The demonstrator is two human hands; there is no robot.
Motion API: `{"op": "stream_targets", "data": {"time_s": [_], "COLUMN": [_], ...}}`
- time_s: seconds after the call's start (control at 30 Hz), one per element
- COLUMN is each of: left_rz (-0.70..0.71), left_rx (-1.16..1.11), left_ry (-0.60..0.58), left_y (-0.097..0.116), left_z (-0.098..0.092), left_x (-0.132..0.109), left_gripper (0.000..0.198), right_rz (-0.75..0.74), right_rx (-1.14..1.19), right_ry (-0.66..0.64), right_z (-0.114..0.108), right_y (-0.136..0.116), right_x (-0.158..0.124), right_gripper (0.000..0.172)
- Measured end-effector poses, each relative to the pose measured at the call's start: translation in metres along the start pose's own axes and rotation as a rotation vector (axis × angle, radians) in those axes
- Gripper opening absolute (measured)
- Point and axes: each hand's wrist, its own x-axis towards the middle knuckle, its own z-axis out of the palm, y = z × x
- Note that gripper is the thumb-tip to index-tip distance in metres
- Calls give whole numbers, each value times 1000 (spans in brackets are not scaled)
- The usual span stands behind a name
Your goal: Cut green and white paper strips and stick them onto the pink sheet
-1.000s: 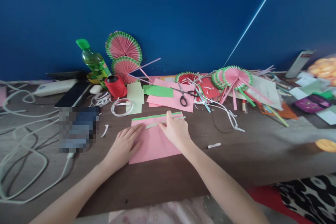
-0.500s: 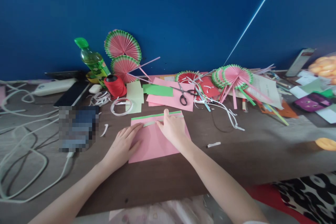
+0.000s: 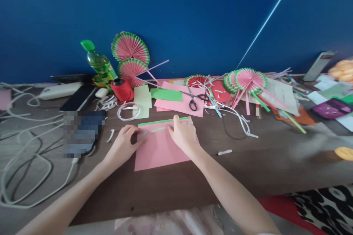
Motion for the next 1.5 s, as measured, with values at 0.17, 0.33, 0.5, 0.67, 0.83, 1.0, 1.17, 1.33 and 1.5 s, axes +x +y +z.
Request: {"op": "stream_targets", "data": {"time_s": [0.17, 0.33, 0.5, 0.67, 0.83, 1.0, 1.17, 1.33, 1.5], "left_rz": [131, 195, 178, 135, 115, 121, 129, 147, 126], "left_rx": [100, 54, -31, -49, -49, -67, -63, -68, -69], "left_ry": [-173, -207, -191, -191, -174, -167, -174, -154, -148], "left_y": [1, -1, -3, -3, -2, -4, -3, -3, -3], "left_z": [-3, -7, -8, -8, -7, -7, -8, -7, -6], "left_x": [13, 21, 22, 24, 26, 25, 25, 26, 26], "left_gripper": [8, 13, 17, 13, 12, 13, 14, 12, 8], "right_rz": [1, 3, 19, 34, 37, 46, 55, 67, 76], "right_rx": [6, 33, 25, 37, 44, 57, 90, 87, 84], "right_ry": [9, -7, -28, -34, -22, -34, -27, -28, -40], "right_z": [1, -1, -2, -3, -3, -3, -3, -2, -4], "right_y": [1, 2, 1, 0, 0, 0, 2, 2, 0], "right_x": [0, 0, 1, 0, -1, -1, -2, -2, -2], "right_gripper": [25, 23, 26, 27, 28, 28, 25, 28, 30]}}
